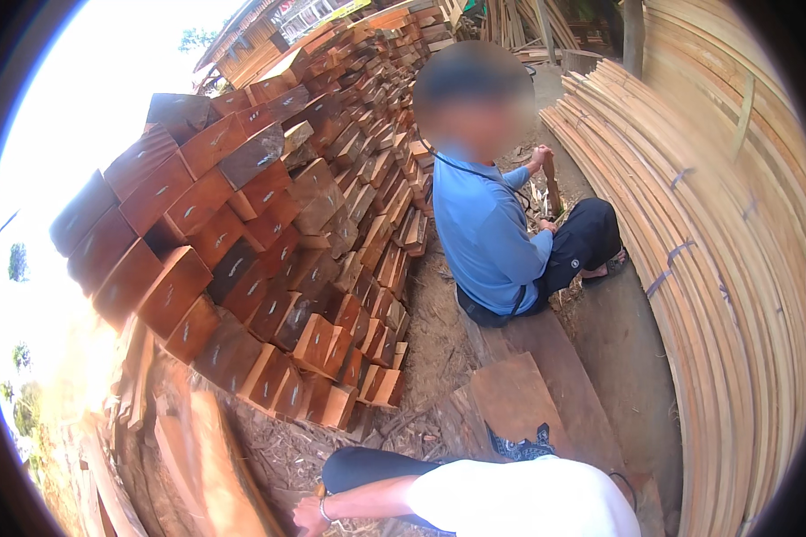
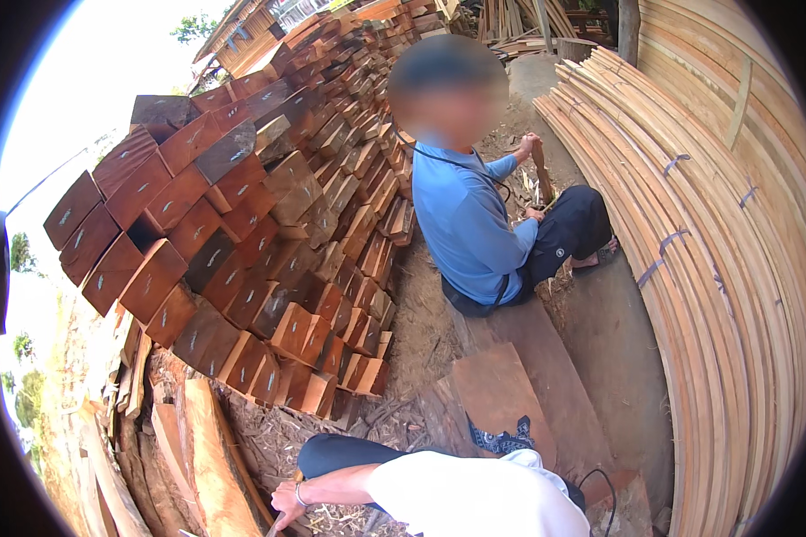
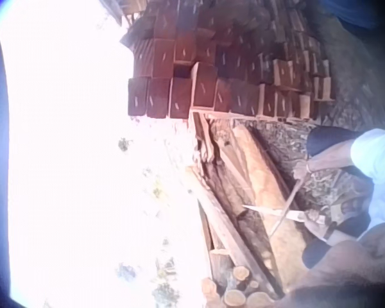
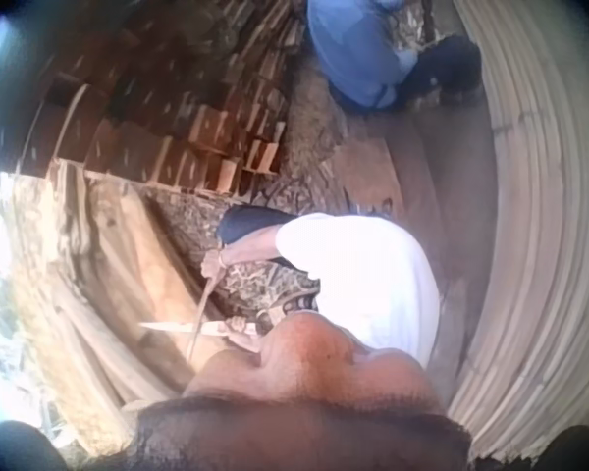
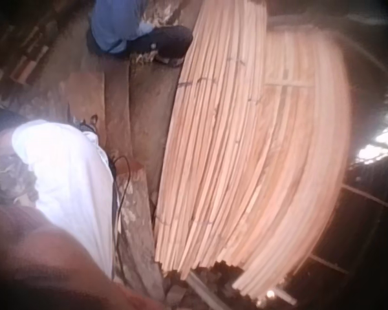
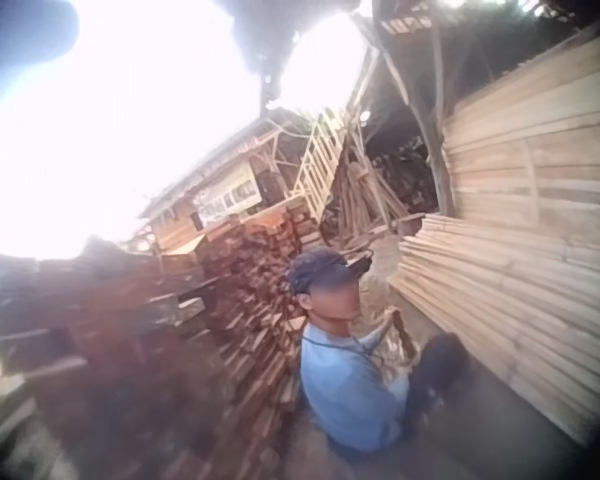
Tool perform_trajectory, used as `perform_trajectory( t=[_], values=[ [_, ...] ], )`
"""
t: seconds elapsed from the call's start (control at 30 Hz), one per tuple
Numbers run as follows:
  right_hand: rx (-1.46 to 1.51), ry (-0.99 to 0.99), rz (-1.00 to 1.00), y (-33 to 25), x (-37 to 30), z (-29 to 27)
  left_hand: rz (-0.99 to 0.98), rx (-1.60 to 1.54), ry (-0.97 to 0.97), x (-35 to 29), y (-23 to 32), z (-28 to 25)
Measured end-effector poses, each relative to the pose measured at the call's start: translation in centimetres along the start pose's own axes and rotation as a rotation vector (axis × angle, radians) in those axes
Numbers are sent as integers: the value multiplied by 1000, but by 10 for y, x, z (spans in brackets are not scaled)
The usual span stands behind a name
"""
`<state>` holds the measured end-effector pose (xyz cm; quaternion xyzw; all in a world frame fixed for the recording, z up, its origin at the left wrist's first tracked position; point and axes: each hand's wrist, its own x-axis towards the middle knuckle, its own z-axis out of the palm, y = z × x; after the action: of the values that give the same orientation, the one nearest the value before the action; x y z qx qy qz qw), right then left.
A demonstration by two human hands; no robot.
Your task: The person uses a machete to shave and smooth a thin piece of wood while sitting among piles of lumber.
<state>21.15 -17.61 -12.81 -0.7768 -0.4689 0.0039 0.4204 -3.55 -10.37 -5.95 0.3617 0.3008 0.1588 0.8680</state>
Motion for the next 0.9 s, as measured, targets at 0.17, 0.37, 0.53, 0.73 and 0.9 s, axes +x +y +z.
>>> perform_trajectory(
  t=[0.17, 0.37, 0.53, 0.73, 0.9],
  values=[
    [-15, -27, 6, 0, -1, 3, 2, 5, 20, -1, -6, 1],
    [-31, -29, -14, -3, 1, 5, 6, 15, 21, -6, -9, 8],
    [-33, -73, -14, -1, 3, 6, 9, 20, 21, -10, -15, 13],
    [-22, -107, -12, -5, 3, 8, 31, 17, 40, -13, -16, 11],
    [-6, -127, -1, -4, 4, 5, 35, 23, 49, -12, -19, 13]
  ],
)
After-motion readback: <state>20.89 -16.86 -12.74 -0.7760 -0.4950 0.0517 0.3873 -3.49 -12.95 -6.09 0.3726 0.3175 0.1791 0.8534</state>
